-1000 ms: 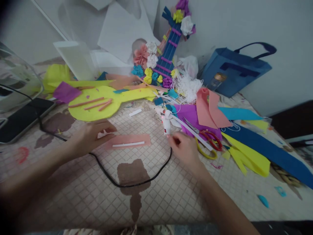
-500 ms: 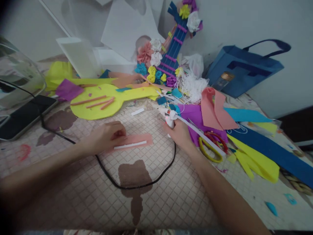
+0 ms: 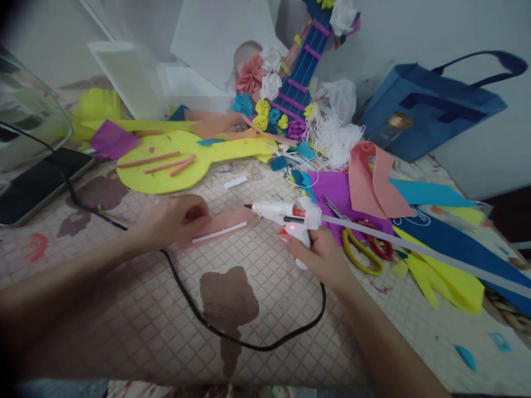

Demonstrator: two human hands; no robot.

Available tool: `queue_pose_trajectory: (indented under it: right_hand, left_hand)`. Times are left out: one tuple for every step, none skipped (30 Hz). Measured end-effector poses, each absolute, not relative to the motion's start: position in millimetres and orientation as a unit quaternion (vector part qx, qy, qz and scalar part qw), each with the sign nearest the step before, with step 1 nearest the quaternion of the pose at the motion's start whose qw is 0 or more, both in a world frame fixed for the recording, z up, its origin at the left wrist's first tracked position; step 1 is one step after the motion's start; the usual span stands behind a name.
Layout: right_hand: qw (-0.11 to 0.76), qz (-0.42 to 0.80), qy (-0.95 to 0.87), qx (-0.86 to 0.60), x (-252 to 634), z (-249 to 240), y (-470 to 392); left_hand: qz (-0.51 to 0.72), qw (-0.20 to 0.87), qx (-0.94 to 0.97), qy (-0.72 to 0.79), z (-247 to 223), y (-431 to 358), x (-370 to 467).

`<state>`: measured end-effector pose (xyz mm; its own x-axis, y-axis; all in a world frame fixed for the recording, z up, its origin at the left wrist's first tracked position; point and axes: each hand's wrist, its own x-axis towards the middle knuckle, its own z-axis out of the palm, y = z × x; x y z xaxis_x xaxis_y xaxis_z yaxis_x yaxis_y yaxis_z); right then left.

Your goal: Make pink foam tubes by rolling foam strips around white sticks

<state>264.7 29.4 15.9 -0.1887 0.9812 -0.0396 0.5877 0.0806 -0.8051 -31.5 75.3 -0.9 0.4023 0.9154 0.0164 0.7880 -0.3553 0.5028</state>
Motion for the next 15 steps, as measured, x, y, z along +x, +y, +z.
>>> queue_pose_trajectory:
  right_hand:
    - [0.269,0.358,-0.692,-0.567,262.8,15.9,26.9]
    - [0.265,0.353,-0.704,-0.555,260.3,16.2,24.9]
    - [0.261,0.347,-0.718,-0.543,257.2,16.7,23.3]
    - [0.257,0.339,-0.732,-0.532,253.9,17.4,21.8]
    - [0.250,0.332,-0.745,-0.522,250.3,18.2,20.3]
    - [0.243,0.324,-0.755,-0.515,246.8,18.8,18.8]
    - [0.235,0.318,-0.763,-0.512,243.3,19.2,17.0]
    - [0.225,0.314,-0.769,-0.510,240.1,19.2,15.2]
    - [0.213,0.313,-0.774,-0.508,237.2,19.0,13.4]
    - [0.202,0.314,-0.779,-0.504,234.5,18.4,11.8]
    - [0.190,0.315,-0.785,-0.498,232.1,17.8,10.3]
    - [0.178,0.317,-0.791,-0.492,229.8,17.1,9.1]
    - [0.168,0.320,-0.795,-0.487,227.8,16.5,8.2]
    - [0.161,0.320,-0.799,-0.483,225.8,16.0,7.5]
    - [0.156,0.320,-0.801,-0.481,223.9,15.6,6.9]
  left_hand:
    - [0.163,0.214,0.808,0.525,-0.4,75.8,-32.7]
    - [0.180,0.213,0.807,0.520,0.5,76.1,-34.1]
    - [0.195,0.215,0.808,0.513,1.8,76.1,-35.4]
    - [0.204,0.221,0.812,0.501,3.3,75.9,-36.8]
    - [0.205,0.231,0.818,0.486,4.9,75.5,-38.0]
    - [0.199,0.246,0.824,0.470,6.6,74.8,-39.1]
    - [0.189,0.263,0.829,0.457,8.1,74.1,-40.1]
    - [0.175,0.280,0.831,0.448,9.4,73.3,-41.0]
    - [0.162,0.292,0.832,0.444,10.5,72.5,-41.9]
    - [0.151,0.300,0.831,0.443,11.3,71.9,-42.8]
    - [0.145,0.305,0.830,0.444,12.0,71.3,-43.9]
    - [0.139,0.308,0.829,0.445,12.5,70.9,-45.1]
    - [0.135,0.312,0.828,0.445,13.0,70.5,-46.5]
    - [0.133,0.315,0.828,0.445,13.4,70.3,-48.0]
    - [0.130,0.317,0.827,0.445,13.7,70.0,-49.4]
